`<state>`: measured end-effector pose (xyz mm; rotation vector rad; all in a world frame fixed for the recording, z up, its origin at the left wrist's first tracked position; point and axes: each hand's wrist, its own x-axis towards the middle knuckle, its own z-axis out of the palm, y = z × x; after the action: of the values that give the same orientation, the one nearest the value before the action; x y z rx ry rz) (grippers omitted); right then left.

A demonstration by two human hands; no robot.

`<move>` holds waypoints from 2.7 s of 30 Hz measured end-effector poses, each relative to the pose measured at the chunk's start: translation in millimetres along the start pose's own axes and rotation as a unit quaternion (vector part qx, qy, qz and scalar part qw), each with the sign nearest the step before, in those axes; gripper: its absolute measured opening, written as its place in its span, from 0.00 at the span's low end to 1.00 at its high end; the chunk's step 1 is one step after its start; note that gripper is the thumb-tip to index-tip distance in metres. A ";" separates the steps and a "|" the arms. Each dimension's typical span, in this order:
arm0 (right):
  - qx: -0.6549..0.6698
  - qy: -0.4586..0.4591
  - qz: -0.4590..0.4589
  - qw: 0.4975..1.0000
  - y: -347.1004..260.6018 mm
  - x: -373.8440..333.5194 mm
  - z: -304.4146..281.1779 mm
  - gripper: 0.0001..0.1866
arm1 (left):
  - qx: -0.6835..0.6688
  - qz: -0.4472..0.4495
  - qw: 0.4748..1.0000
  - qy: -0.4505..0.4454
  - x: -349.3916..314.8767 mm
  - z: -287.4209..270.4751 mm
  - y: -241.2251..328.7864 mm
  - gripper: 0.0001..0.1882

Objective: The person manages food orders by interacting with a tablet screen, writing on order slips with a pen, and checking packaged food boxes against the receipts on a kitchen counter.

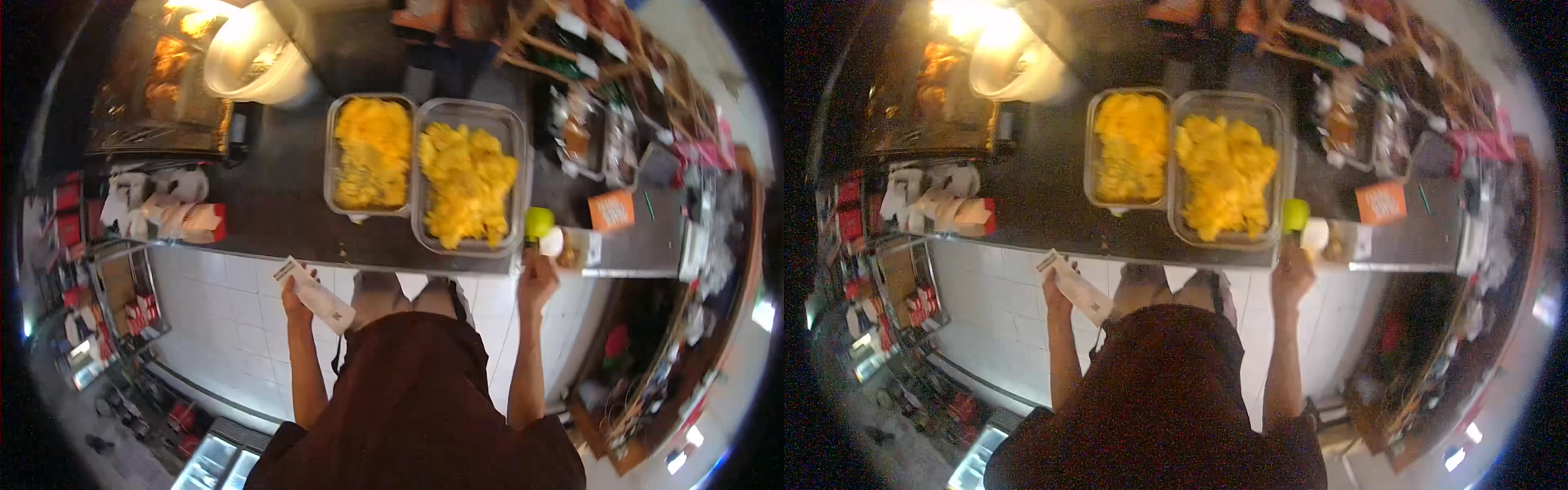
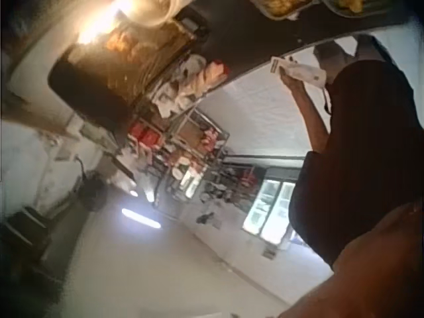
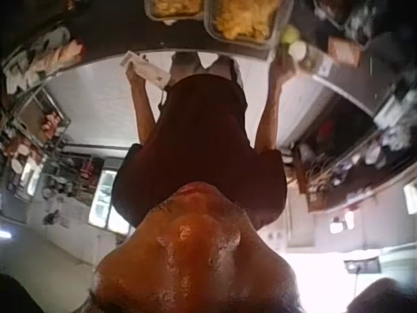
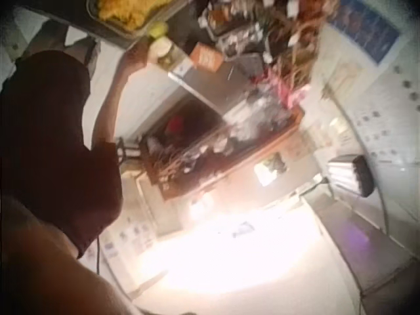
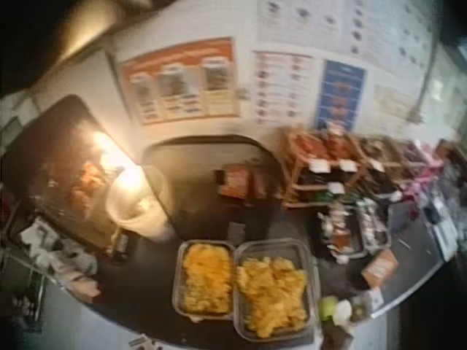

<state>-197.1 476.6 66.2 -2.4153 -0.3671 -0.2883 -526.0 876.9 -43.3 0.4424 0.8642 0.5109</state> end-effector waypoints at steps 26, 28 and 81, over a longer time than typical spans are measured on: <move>-0.169 -0.381 -0.477 0.774 -446.0 339.7 437.8 0.17 | -0.239 0.157 0.958 -0.003 -71.6 76.8 249.9 0.32; -0.140 -0.453 -0.487 0.734 -449.9 348.3 459.5 0.15 | -0.254 0.162 0.952 -0.056 -78.6 87.0 260.7 0.30; -0.231 -0.122 0.147 0.954 261.8 41.0 -50.6 0.13 | -0.175 0.006 0.905 -0.387 -100.6 392.6 1.7 0.34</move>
<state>-76.8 258.4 -37.3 -2.9316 -0.0390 0.0704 -265.9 756.5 243.3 0.2782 -0.0042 0.4355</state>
